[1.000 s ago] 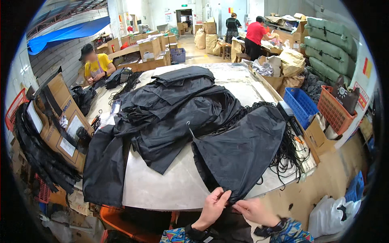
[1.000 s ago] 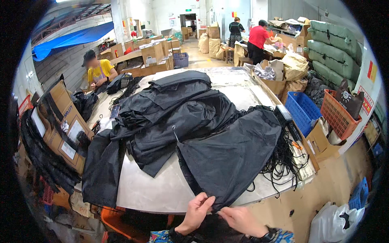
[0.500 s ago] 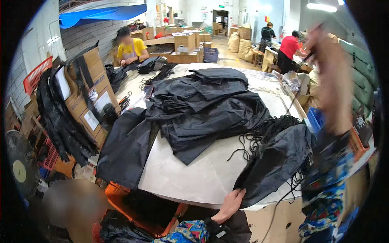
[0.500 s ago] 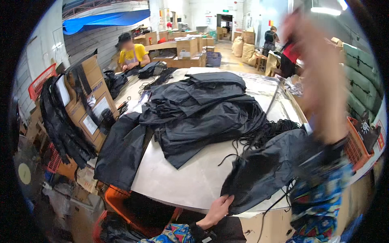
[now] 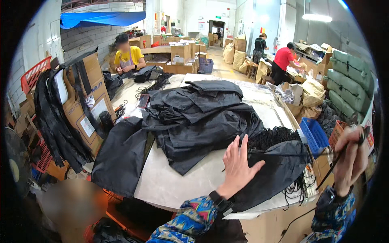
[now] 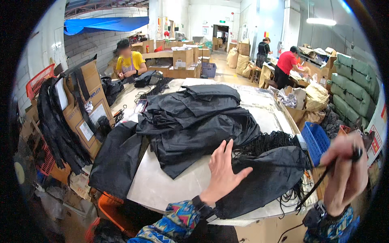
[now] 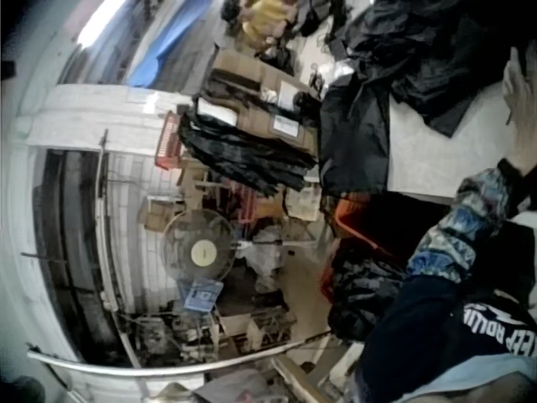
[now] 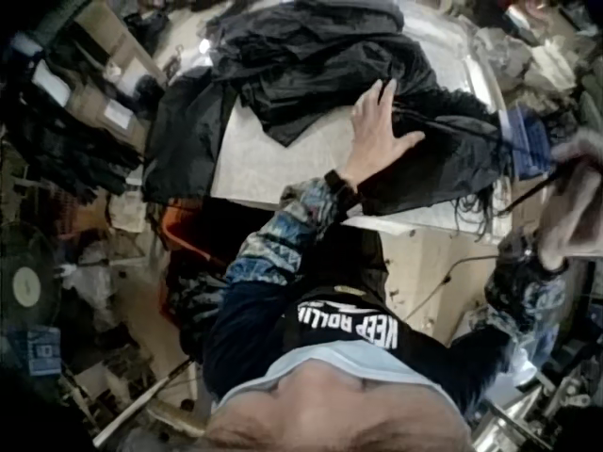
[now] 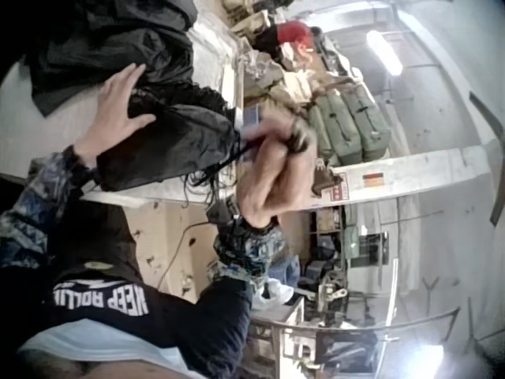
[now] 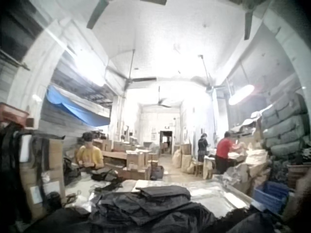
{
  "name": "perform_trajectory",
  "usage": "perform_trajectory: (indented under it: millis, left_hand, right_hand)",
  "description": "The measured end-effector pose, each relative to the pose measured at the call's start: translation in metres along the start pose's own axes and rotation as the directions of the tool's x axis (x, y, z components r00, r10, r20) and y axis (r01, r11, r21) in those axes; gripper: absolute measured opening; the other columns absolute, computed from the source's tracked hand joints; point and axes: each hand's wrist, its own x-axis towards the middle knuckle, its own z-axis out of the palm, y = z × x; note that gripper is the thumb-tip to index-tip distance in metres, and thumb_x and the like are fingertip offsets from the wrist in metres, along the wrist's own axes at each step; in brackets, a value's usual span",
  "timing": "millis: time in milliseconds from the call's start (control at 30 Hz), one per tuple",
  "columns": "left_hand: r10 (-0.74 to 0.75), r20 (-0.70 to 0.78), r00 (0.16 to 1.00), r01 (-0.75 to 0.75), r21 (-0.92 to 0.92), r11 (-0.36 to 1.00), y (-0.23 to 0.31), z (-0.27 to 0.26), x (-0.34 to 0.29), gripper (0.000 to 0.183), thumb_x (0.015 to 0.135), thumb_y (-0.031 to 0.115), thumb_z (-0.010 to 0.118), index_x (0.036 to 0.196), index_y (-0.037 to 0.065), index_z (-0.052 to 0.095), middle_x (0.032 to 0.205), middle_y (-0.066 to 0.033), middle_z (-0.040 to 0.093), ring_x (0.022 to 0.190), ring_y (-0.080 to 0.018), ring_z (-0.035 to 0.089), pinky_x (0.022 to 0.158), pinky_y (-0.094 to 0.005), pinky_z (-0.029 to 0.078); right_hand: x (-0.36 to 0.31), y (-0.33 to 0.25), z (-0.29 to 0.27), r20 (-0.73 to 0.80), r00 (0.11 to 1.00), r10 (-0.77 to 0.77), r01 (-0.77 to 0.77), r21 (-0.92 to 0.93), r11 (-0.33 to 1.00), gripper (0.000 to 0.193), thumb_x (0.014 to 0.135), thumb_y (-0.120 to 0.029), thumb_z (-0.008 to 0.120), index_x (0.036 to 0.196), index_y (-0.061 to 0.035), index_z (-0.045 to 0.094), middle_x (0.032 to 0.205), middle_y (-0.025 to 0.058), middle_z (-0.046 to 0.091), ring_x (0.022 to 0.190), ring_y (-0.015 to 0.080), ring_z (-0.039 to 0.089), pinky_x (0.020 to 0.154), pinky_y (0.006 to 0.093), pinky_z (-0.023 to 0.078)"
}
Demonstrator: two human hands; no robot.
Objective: Threading black cords through the hem of black fabric covers or bags on a workbench.
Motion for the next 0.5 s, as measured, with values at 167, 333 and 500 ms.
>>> perform_trajectory:
  millis: [167,333,500]
  left_hand:
    - [-0.042,0.117,0.992,0.057,-0.129,0.990,-0.025,0.018,-0.003,0.048,0.086,0.037,0.063,0.121,0.006,0.052,0.107,-0.0166,0.057,0.100,-0.0385,0.052,0.088,-0.0439,0.041]
    - [-0.616,-0.255,0.745,0.508,-0.383,0.772,-0.086,-0.020,-0.014,0.049,0.095,0.042,0.050,0.079,-0.003,0.058,0.069,-0.0185,0.060,0.058,-0.0263,0.049,0.060,-0.0414,0.042]
    - [-0.909,-0.141,0.393,0.410,-0.858,0.310,-0.138,-0.064,-0.048,0.047,0.094,0.039,0.053,0.098,-0.008,0.057,0.096,-0.0101,0.062,0.081,-0.0192,0.060,0.072,-0.0320,0.050]
  right_hand:
    - [-0.047,-0.004,-0.046,-0.033,0.998,-0.057,0.059,0.060,0.996,0.035,0.096,-0.037,0.046,0.081,-0.0051,0.048,0.062,0.0039,0.045,0.056,0.0137,0.043,0.053,0.0283,0.031]
    - [-0.102,0.107,-0.093,-0.096,0.991,0.091,-0.124,-0.447,0.886,0.023,0.096,-0.005,0.046,0.115,0.0033,0.058,0.095,0.0074,0.061,0.078,0.0140,0.055,0.072,0.0266,0.044]
    - [-0.192,0.284,-0.232,-0.436,0.696,0.571,-0.700,-0.235,0.674,0.031,0.098,-0.015,0.045,0.123,0.0010,0.057,0.111,0.0053,0.062,0.100,0.0106,0.056,0.086,0.0220,0.042]
